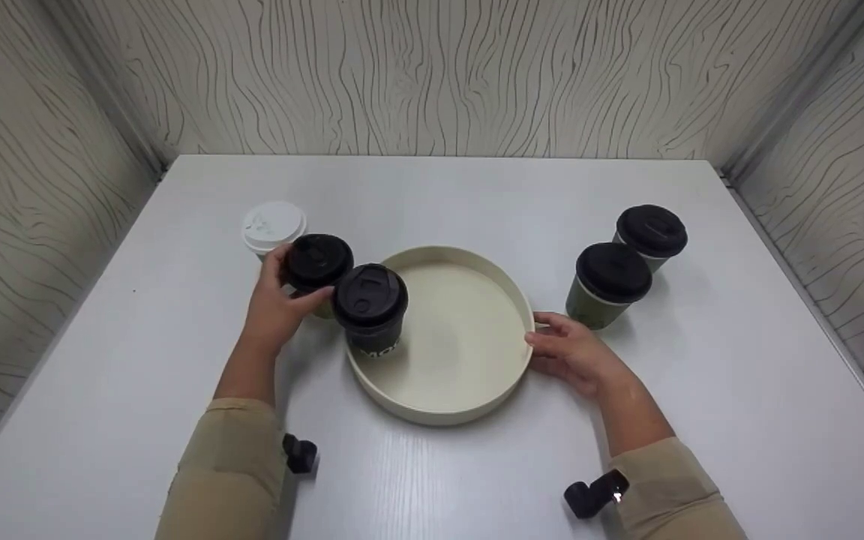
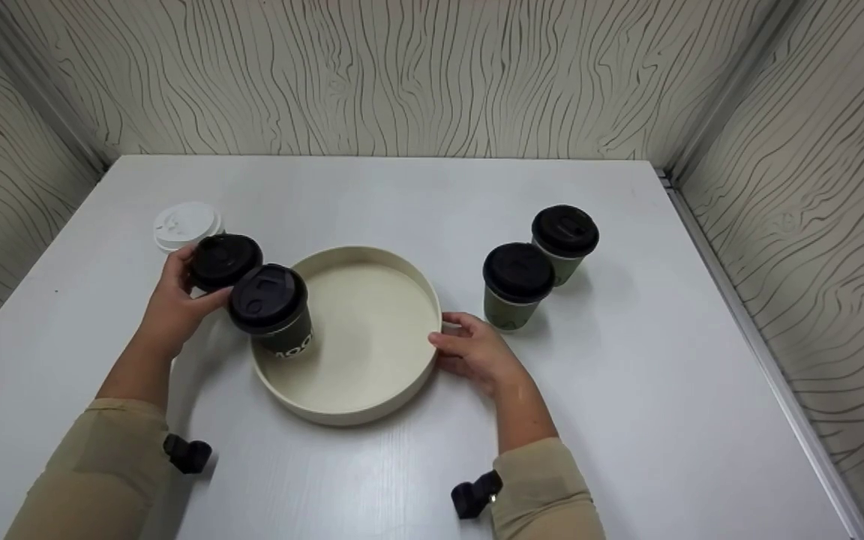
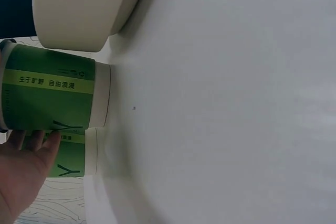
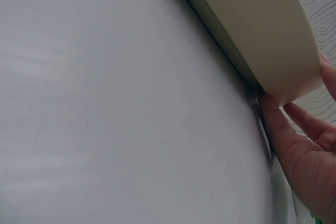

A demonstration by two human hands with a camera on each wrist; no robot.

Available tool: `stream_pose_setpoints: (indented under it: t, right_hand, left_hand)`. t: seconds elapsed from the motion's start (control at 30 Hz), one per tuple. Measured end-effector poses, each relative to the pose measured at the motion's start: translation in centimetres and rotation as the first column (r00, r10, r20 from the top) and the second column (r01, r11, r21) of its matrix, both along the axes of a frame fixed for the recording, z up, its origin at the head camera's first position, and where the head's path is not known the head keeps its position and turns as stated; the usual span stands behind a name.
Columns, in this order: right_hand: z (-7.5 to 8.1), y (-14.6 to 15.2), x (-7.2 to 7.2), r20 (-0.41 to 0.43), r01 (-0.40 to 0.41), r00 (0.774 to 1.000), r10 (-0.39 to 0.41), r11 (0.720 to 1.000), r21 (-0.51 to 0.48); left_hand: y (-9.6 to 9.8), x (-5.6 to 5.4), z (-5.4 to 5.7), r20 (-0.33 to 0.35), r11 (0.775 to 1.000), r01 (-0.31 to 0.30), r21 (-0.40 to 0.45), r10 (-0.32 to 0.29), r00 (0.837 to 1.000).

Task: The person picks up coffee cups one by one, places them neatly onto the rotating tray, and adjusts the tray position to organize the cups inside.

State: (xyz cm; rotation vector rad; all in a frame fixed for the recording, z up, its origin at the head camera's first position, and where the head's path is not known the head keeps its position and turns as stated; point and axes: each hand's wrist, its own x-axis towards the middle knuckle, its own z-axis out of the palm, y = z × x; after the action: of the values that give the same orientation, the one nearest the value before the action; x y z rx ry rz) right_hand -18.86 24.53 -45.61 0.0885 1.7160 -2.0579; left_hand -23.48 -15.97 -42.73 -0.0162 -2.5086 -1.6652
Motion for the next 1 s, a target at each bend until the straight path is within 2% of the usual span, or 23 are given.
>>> stream_pose_setpoints:
  t: [0.3, 0.47, 0.63, 0.73, 0.9, 1.0]
  right_hand:
    - [0.0, -0.1, 0.0, -0.005, -0.002, 1.0, 0.002, 1.0, 0.001]
    - [0.2, -0.1, 0.1, 0.013, 0.0, 1.0, -0.001, 1.0, 0.008]
    - [0.4, -0.2, 0.2, 0.029, -0.008, 1.0, 0.007, 1.0, 0.013]
    - [0.4, -0.2, 0.2, 0.033, -0.018, 0.999, 0.017, 1.0, 0.013]
    - [0.4, -0.2, 0.2, 0.018, -0.055, 0.998, 0.055, 0.998, 0.008]
    - [0.5, -0.3, 0.3, 0.013, -0.076, 0.997, 0.076, 0.997, 0.023]
  left_hand:
    - [-0.8, 0.9, 0.4, -0.035, 0.999, -0.011, 0.042, 0.012, 0.999]
    - [-0.9, 1.9, 1.8, 0.017, 0.998, -0.013, 0.059, 0.012, 1.0]
    - [-0.8, 2.9, 3.1, 0.029, 0.996, -0.01, 0.088, 0.008, 1.0]
    - [-1.2, 2.9, 2.7, 0.031, 0.996, -0.008, 0.089, 0.005, 1.0]
    - [-1.9, 2.4, 1.4, 0.016, 0.997, -0.01, 0.074, 0.008, 1.0]
    - [-2.0, 2.3, 1.2, 0.004, 0.998, -0.007, 0.067, 0.007, 1.0]
